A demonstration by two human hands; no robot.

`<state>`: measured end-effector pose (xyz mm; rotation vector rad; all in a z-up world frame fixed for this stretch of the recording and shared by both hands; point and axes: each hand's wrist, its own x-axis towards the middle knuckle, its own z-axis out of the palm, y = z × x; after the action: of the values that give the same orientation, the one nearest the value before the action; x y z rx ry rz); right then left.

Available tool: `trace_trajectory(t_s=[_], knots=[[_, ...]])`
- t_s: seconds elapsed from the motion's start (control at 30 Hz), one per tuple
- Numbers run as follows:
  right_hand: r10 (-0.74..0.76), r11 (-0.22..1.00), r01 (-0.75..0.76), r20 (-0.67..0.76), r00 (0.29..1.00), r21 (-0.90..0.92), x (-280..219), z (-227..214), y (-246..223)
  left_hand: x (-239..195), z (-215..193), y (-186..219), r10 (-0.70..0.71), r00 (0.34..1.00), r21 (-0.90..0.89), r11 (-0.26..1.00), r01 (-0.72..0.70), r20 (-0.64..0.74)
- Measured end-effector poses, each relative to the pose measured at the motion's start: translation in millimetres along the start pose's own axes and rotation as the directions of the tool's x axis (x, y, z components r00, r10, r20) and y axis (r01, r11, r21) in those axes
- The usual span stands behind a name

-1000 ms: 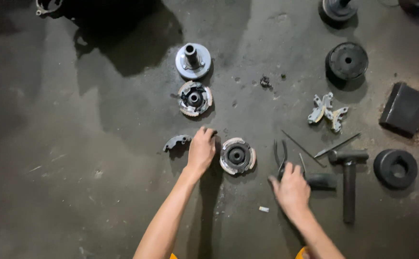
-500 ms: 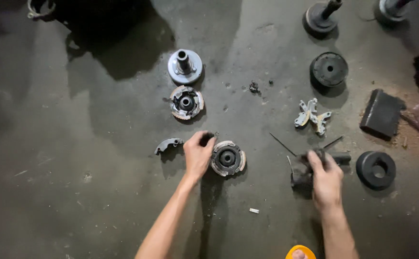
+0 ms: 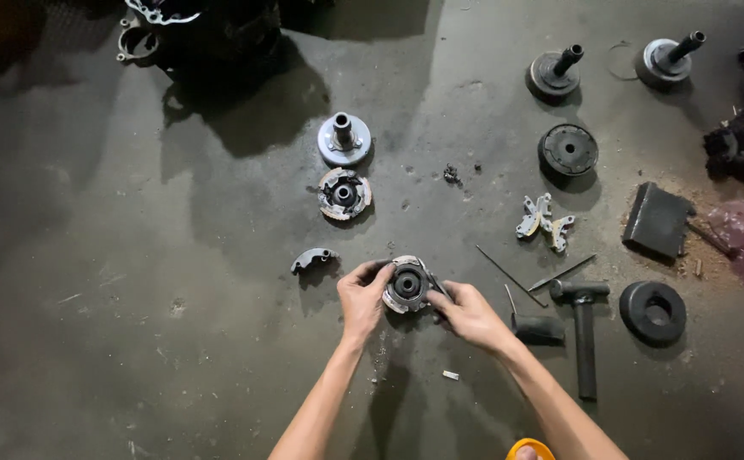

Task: Repairing and assembling motorcycle clutch components using a pick tool

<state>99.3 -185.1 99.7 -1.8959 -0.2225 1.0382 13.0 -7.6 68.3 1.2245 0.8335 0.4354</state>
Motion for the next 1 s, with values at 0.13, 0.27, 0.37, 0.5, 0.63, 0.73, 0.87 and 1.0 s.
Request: trace_trajectory(t_s=[0.13,0.27,0.37,0.5,0.63,0.73,0.87,1.0], knots=[[0.055,0.996,-0.057,-0.034,0.998,-0.064,3,13,-6,-5,-4,-3,0.023,1.0,0.008,1.0,-0.023,0.002],[0.037,0.94,-0.055,-0.06,0.997,-0.335,-4,27,-26,-8,-1,0,0.092,0.996,0.037,0.995,-0.093,0.016],[-0.037,0.924,0.021,-0.035,0.999,-0.382,-10,31,-35,-10,-1,7,0.263,0.964,0.116,0.957,-0.267,0.043],[-0.183,0.832,0.129,-0.048,0.982,-0.539,-12,35,-32,-7,-1,7,0.496,0.859,0.241,0.824,-0.513,0.131],[-0.203,0.785,0.103,-0.097,0.974,-0.611,-14,44,-30,-9,4,8,0.558,0.82,0.282,0.772,-0.57,0.129],[-0.247,0.814,0.118,-0.156,0.956,-0.569,-14,52,-28,-11,5,5,0.566,0.815,0.267,0.772,-0.577,0.123],[-0.309,0.845,0.186,-0.174,0.935,-0.501,-10,53,-13,-14,3,-1,0.58,0.801,0.269,0.755,-0.597,0.149],[-0.29,0.89,0.188,-0.199,0.936,-0.415,-1,56,-1,-10,3,-11,0.587,0.794,0.31,0.734,-0.604,0.157]])
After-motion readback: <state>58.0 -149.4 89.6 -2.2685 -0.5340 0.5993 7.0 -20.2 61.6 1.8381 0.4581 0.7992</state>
